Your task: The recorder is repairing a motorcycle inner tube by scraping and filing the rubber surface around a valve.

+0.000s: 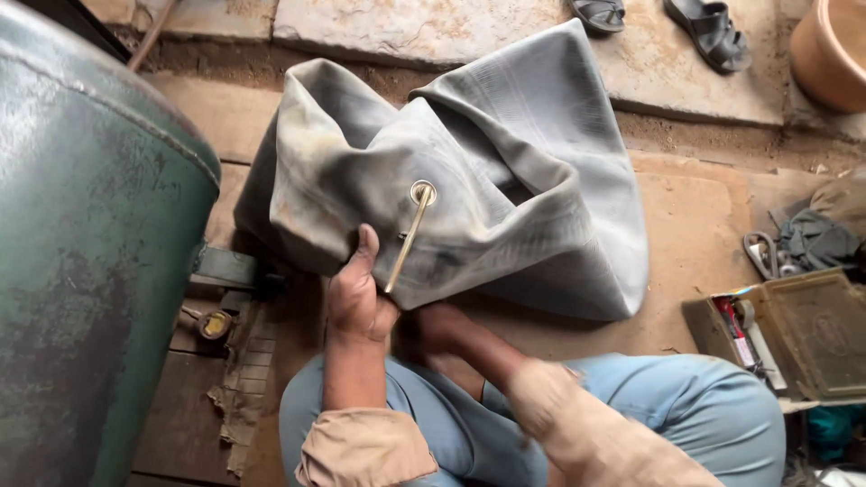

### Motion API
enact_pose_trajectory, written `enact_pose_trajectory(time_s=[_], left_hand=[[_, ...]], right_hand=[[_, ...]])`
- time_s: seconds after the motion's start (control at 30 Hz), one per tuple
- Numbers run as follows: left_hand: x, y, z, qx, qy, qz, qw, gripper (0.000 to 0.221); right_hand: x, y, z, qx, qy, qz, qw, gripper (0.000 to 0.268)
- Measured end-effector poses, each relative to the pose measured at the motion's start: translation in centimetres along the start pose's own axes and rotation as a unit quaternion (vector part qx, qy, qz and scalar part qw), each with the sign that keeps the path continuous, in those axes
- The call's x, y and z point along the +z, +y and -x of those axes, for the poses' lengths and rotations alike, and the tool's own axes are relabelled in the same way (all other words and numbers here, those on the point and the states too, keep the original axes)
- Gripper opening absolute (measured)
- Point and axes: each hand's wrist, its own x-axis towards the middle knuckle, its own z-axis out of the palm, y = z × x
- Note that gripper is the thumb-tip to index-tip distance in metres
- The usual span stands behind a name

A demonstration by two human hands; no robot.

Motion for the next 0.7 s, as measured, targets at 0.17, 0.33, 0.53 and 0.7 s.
enact_pose_trajectory(time_s=[0.17, 0.33, 0.53, 0.7], left_hand=[[-0.4, -0.6, -0.9, 0.003, 0.028, 0.016, 0.999, 0.041], [1.1, -0.9, -0.4, -0.019, 0.029, 0.009, 0.999, 0.048], [1.1, -1.8, 0.2, -0.030, 0.042, 0.035, 0.998, 0.048], [-2.4, -3.6, -1.3, -0.024, 0.071, -0.002, 0.997, 0.045]], right_hand=[[-7.3, 0.9, 9.0, -0.011, 0.083, -0.133, 0.988, 0.032], [-20.4, 0.0, 12.7, 0.006, 0.523, 0.069, 0.849, 0.068], [-12.7, 4.8, 10.6, 0.114, 0.316, 0.164, 0.928, 0.078], [-2.6, 0.9, 13.3, 0.110, 0.275, 0.078, 0.952, 0.087]])
